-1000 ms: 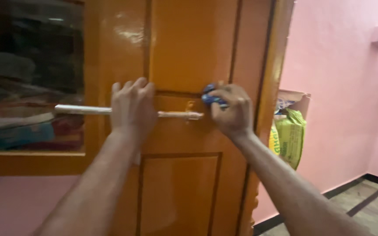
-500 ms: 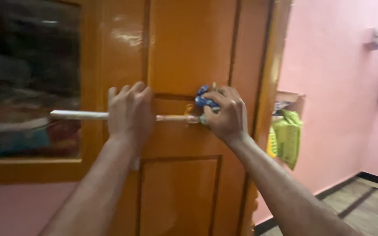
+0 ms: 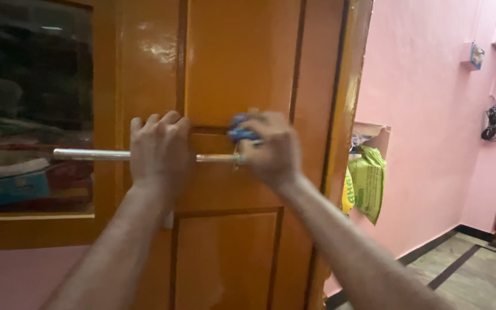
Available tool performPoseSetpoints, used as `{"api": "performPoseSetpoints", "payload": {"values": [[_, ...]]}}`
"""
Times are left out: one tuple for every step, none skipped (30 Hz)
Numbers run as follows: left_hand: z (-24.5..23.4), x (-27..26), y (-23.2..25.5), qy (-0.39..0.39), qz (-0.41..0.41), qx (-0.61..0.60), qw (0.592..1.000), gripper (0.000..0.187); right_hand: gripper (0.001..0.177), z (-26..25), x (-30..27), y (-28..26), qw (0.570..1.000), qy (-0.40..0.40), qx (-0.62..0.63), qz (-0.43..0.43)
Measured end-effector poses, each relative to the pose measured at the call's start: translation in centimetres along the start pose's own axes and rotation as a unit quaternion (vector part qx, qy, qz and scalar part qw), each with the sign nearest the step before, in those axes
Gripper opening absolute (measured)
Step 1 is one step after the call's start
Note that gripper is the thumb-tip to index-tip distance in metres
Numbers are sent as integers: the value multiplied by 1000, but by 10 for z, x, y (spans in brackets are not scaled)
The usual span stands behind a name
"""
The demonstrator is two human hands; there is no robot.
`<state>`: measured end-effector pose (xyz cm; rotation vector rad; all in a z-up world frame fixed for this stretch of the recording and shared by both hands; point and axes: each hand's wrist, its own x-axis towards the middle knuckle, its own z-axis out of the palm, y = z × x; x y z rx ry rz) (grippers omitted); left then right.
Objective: The person wipes the top and front surfaces of a wooden cabinet door using a cloth, then cleans the metal handle and latch.
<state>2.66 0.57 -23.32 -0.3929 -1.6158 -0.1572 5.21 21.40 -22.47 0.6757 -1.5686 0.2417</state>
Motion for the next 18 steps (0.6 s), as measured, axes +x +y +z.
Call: {"api": "performPoseSetpoints", "payload": {"values": [[1, -1, 0, -2, -12, -12, 1000, 11, 18, -13, -5, 8, 999, 24, -42, 8], [0, -4, -1, -2, -14, -13, 1000, 11, 17, -19, -8, 11, 995, 48, -85, 16], [-1, -3, 0, -2, -14, -17, 1000, 12, 17, -17, -7, 11, 995, 50, -89, 16], [-2, -2, 1, -1, -14, -21, 1000, 13, 17, -11, -4, 8, 991, 76, -102, 27], [-4, -1, 4, -1, -12, -26, 1000, 13, 18, -5, -3, 3, 987, 101, -116, 39], [-6, 0, 5, 0, -13, -25, 1000, 12, 20, 8, -1, -7, 991, 95, -85, 38], [-10, 0, 4, 1, -13, -22, 1000, 11, 21, 27, 2, -22, 994, 90, -52, 37], [-14, 1, 4, 1, -11, -24, 1000, 11, 24, 47, 8, -40, 996, 81, -45, 12], [-18, 1, 1, -5, -3, -25, 1000, 8, 27, 57, 14, -52, 997, 73, -34, -15], [-20, 1, 0, -10, 5, -26, 1000, 14, 27, 53, 18, -52, 997, 75, -33, -16], [-21, 1, 0, -12, 2, -24, 1000, 14, 27, 48, 21, -50, 999, -12, -30, 24], [-21, 2, 0, -24, -4, -31, 999, 9, 27, 42, 21, -45, 993, -99, -26, 62], [-19, 4, -1, -33, -9, -38, 999, 6, 33, 29, 16, -36, 996, -80, -27, 15], [-16, 5, 0, -30, -13, -35, 999, 6, 39, 14, 10, -23, 997, -61, -27, -31], [-13, 4, 1, -26, -14, -16, 999, 9, 31, -2, 6, -9, 998, -43, -26, -27], [-11, 4, 1, -22, -16, 3, 1000, 13, 24, -17, 3, 2, 999, -26, -24, -23], [-9, 3, 2, -22, -18, 6, 1000, 13, 24, -31, -1, 11, 998, 0, -60, -20], [-7, 3, 4, -39, -27, 1, 999, 14, 24, -37, -2, 13, 995, 26, -95, -18]]}}
